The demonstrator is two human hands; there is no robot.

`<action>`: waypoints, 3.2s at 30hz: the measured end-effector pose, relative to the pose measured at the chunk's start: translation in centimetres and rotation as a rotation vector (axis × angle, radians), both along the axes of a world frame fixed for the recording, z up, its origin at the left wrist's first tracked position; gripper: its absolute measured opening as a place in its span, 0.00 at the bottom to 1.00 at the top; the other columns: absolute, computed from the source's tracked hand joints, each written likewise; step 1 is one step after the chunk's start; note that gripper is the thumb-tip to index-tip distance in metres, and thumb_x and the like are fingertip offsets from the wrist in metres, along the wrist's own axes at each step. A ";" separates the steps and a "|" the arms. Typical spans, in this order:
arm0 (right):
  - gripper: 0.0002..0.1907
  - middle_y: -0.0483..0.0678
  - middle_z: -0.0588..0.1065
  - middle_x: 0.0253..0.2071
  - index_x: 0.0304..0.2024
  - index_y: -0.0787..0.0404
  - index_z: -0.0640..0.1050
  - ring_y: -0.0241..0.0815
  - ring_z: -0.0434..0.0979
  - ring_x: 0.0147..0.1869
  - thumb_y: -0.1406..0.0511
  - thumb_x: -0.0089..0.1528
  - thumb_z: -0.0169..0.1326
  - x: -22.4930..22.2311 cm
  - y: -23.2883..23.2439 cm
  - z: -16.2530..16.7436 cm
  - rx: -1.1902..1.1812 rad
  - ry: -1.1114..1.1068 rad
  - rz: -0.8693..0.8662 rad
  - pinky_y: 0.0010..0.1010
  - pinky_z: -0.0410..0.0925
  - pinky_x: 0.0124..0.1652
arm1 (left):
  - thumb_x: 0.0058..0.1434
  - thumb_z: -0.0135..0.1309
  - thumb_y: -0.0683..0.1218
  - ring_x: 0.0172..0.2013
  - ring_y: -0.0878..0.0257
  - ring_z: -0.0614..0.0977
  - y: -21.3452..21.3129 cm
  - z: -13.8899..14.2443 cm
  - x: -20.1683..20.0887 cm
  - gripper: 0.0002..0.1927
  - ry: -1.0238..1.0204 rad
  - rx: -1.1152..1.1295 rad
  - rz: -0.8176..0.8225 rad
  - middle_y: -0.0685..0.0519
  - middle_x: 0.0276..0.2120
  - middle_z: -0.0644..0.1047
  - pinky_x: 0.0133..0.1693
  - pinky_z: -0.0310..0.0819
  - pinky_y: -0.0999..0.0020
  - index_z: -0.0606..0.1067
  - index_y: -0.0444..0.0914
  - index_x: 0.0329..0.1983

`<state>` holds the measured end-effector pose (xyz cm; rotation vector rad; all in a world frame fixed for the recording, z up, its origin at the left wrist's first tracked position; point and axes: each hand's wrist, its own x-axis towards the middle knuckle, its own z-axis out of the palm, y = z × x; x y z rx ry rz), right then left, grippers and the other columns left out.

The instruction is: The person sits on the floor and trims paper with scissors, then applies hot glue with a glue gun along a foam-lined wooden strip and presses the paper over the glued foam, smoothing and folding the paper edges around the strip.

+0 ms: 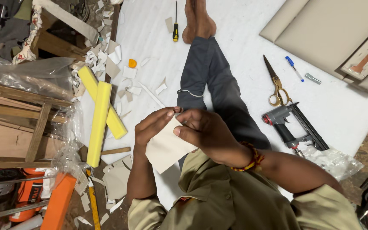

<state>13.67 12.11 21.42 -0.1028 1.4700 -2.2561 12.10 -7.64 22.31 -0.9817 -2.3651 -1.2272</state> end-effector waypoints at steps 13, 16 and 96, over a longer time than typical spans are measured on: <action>0.09 0.42 0.79 0.40 0.48 0.69 0.79 0.27 0.76 0.44 0.71 0.66 0.56 1.1 0.3 -0.8 -0.345 -0.021 -0.073 0.23 0.71 0.45 | 0.68 0.55 0.34 0.52 0.49 0.85 0.2 0.0 -0.4 0.15 0.052 0.004 -0.073 0.38 0.51 0.80 0.55 0.83 0.61 0.75 0.34 0.58; 0.09 0.41 0.80 0.38 0.48 0.67 0.79 0.25 0.76 0.42 0.68 0.67 0.54 0.2 1.1 -1.7 -0.281 0.021 0.008 0.22 0.71 0.43 | 0.66 0.56 0.37 0.52 0.49 0.85 -0.2 0.2 -0.6 0.17 0.017 -0.021 -0.117 0.37 0.51 0.79 0.54 0.82 0.61 0.75 0.32 0.58; 0.06 0.45 0.71 0.35 0.36 0.62 0.74 0.41 0.65 0.46 0.70 0.67 0.58 -6.1 2.5 -5.9 0.040 0.839 -0.309 0.31 0.62 0.44 | 0.71 0.52 0.57 0.52 0.54 0.62 5.4 -3.9 -6.1 0.19 0.670 -0.280 0.315 0.57 0.45 0.73 0.46 0.75 0.56 0.82 0.40 0.50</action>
